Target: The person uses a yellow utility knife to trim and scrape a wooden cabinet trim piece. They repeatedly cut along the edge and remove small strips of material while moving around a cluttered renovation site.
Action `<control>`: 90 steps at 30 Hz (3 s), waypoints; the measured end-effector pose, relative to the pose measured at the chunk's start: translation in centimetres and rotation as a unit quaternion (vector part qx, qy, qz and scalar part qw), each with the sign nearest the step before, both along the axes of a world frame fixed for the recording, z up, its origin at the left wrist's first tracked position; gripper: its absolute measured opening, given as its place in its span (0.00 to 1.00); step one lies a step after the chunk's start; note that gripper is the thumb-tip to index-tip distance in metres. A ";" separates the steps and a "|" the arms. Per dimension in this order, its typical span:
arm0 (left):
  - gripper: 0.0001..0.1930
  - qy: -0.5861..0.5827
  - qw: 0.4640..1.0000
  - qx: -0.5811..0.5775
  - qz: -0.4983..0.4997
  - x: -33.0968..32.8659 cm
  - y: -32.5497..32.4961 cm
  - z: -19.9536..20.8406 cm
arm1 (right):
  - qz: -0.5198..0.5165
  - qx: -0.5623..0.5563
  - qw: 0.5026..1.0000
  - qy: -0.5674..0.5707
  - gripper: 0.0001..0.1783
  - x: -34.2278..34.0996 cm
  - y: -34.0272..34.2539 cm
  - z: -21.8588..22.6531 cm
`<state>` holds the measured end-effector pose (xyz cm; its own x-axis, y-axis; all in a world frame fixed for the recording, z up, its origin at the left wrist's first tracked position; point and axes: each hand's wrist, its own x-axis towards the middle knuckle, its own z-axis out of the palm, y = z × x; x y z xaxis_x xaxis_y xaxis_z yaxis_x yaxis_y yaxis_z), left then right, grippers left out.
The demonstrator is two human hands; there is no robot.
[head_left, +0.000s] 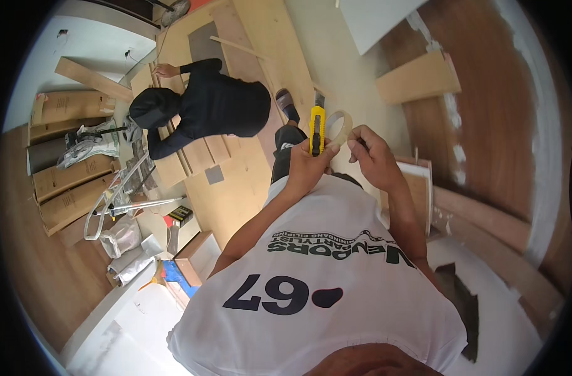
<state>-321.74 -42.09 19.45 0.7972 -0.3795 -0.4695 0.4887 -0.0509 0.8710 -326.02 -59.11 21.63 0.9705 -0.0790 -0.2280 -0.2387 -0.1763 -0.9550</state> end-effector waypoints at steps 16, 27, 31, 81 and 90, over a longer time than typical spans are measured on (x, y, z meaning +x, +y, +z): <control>0.12 0.045 0.972 -0.149 0.177 37.4 1.1 2.3 | -0.016 0.204 0.978 -0.038 0.19 39.4 4.6 0.5; 0.19 -0.043 0.986 -0.018 0.161 54.7 2.5 3.1 | -0.038 0.190 0.979 -0.063 0.12 61.4 3.9 -1.4; 0.18 0.005 0.964 -0.149 0.219 62.8 2.3 2.3 | 0.131 0.087 0.987 0.020 0.14 70.1 1.4 -0.6; 0.18 -0.127 0.948 -0.040 0.290 126.8 21.2 2.8 | 0.129 0.042 0.989 0.058 0.12 131.9 22.5 1.1; 0.16 -0.054 0.950 -0.023 0.306 138.2 21.4 3.1 | 0.163 0.098 0.979 0.068 0.13 143.5 22.5 -0.1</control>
